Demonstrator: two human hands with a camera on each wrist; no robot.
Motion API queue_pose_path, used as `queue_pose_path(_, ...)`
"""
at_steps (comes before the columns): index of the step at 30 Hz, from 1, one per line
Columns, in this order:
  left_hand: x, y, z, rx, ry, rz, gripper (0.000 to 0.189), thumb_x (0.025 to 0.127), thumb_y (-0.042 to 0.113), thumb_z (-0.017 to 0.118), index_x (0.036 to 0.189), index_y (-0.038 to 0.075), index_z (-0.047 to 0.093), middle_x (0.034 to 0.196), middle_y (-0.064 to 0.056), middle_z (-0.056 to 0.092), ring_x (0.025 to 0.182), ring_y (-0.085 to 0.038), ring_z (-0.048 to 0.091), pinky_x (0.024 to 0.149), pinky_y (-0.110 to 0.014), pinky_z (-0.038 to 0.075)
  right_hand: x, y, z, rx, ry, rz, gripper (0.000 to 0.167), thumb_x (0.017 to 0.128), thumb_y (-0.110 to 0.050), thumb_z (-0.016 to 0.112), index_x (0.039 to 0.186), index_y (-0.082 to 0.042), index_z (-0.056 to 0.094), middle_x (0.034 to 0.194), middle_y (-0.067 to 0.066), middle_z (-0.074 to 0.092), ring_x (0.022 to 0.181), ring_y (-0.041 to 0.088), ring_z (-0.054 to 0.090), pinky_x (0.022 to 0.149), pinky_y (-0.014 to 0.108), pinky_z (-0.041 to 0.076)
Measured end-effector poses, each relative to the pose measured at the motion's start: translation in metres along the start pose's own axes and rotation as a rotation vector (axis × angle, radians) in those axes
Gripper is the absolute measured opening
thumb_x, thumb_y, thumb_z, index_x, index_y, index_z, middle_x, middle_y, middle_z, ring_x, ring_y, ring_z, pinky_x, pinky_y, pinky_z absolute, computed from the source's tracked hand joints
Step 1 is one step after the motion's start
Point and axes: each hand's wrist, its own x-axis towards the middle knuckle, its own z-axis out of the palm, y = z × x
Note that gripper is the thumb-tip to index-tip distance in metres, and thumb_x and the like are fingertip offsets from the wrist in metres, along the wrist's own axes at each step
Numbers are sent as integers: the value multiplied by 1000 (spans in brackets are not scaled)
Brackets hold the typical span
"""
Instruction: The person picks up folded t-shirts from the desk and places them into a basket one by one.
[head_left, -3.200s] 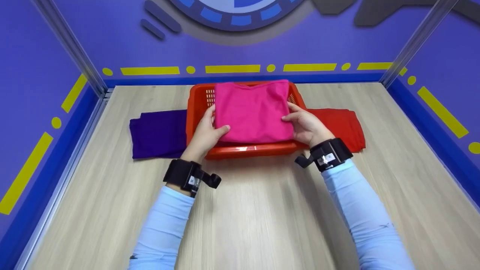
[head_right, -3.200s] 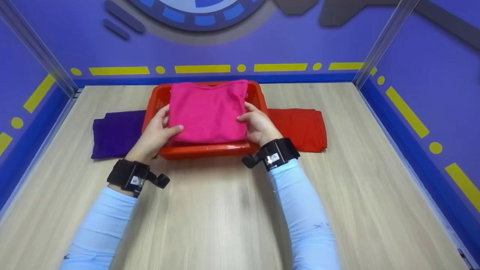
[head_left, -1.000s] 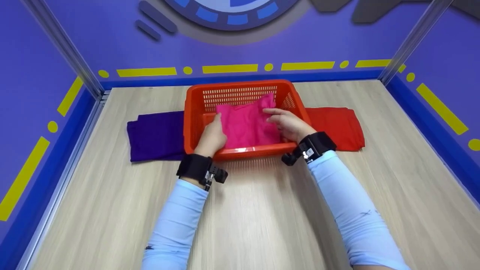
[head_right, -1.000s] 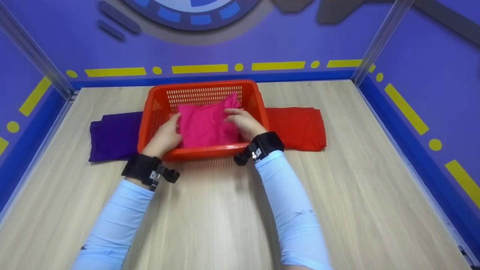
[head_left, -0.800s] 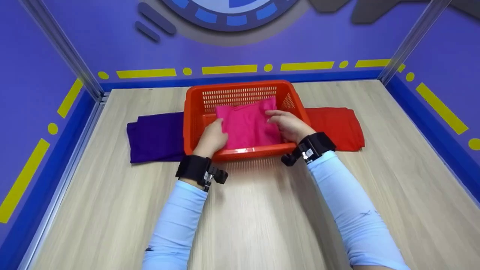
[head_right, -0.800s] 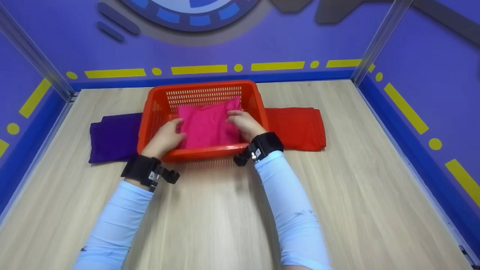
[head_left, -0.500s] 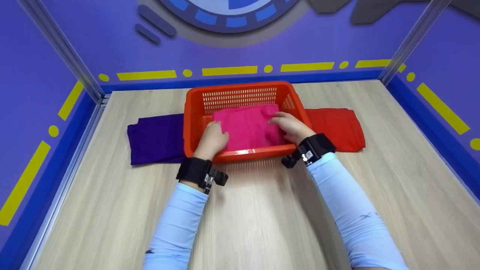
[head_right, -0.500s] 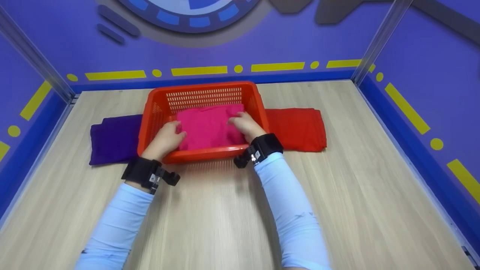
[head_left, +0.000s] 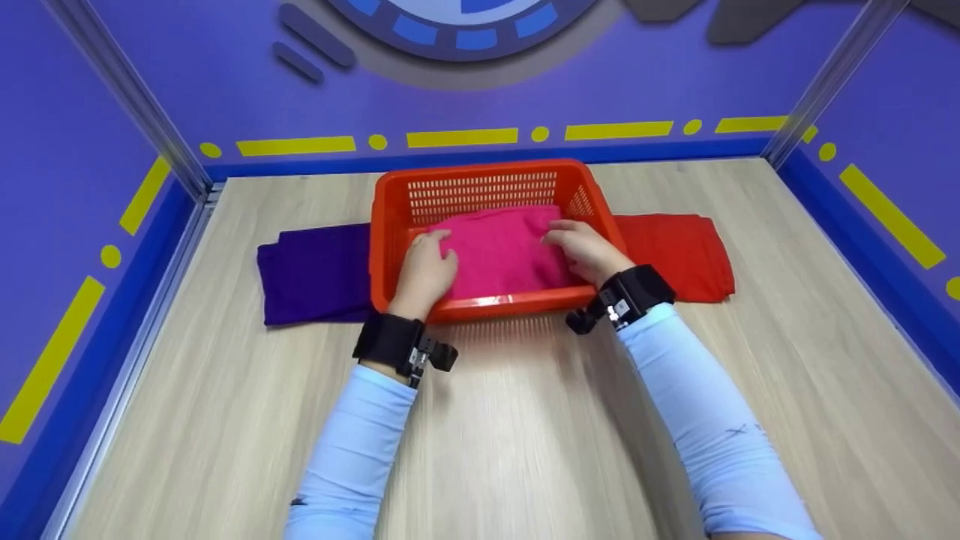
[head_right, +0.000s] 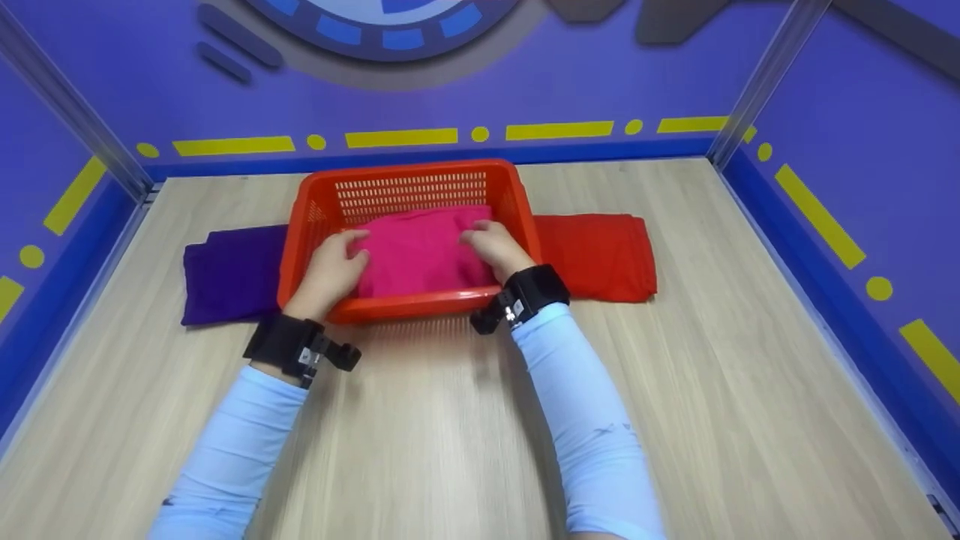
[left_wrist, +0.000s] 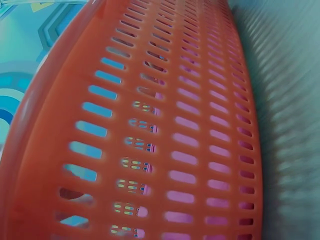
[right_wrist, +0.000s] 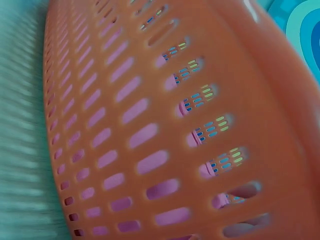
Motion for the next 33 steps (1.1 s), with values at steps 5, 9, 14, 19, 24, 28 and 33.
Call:
queue_pose_path(5,-7,-2,-1,-108,154,142,41,100,3,52,141,2,57,141,-18,54,121,-32,57,103,-40,46,-2,-1,-4,-17,60,-125,57,101,-9,53,156,-6,39,110,5,51,77,15,45,77,26,39)
queue_pose_path(9,-13,-9,-7,-126,279,320,39,98,-1,52,135,2,60,133,-17,57,97,-31,60,88,-38,50,-5,1,-14,-80,121,-294,49,102,-5,50,150,-3,47,128,11,58,105,20,57,88,25,47)
queue_pose_path(14,-24,-19,-26,-58,391,467,38,94,-5,54,131,1,61,128,-18,59,116,-30,57,100,-40,47,-10,5,-28,-102,135,-533,46,102,1,47,148,0,49,150,17,50,139,28,46,112,36,41)
queue_pose_path(19,-31,-29,-52,-31,418,478,41,94,-6,56,134,0,60,133,-20,58,127,-33,51,110,-44,40,-14,9,-45,-236,249,-650,46,99,4,50,145,-1,54,148,13,54,138,25,48,110,35,44)
queue_pose_path(24,-26,-52,-72,-32,457,387,46,94,-4,56,140,0,54,137,-20,56,129,-34,49,112,-47,38,-13,21,-60,-327,315,-581,54,97,7,53,149,-7,51,158,9,42,134,30,50,102,35,49)
queue_pose_path(28,-16,-76,-80,-96,466,287,53,93,-4,57,145,0,47,138,-23,54,131,-37,48,113,-49,36,-10,30,-64,-233,293,-490,60,97,8,55,153,-6,44,160,11,39,141,28,44,107,39,47)
queue_pose_path(33,-9,-102,-82,-86,420,135,62,95,-1,58,152,3,36,147,-27,45,137,-43,41,116,-52,32,-10,31,-63,-45,254,-367,65,98,2,57,158,-9,36,158,13,42,139,26,46,111,43,43)
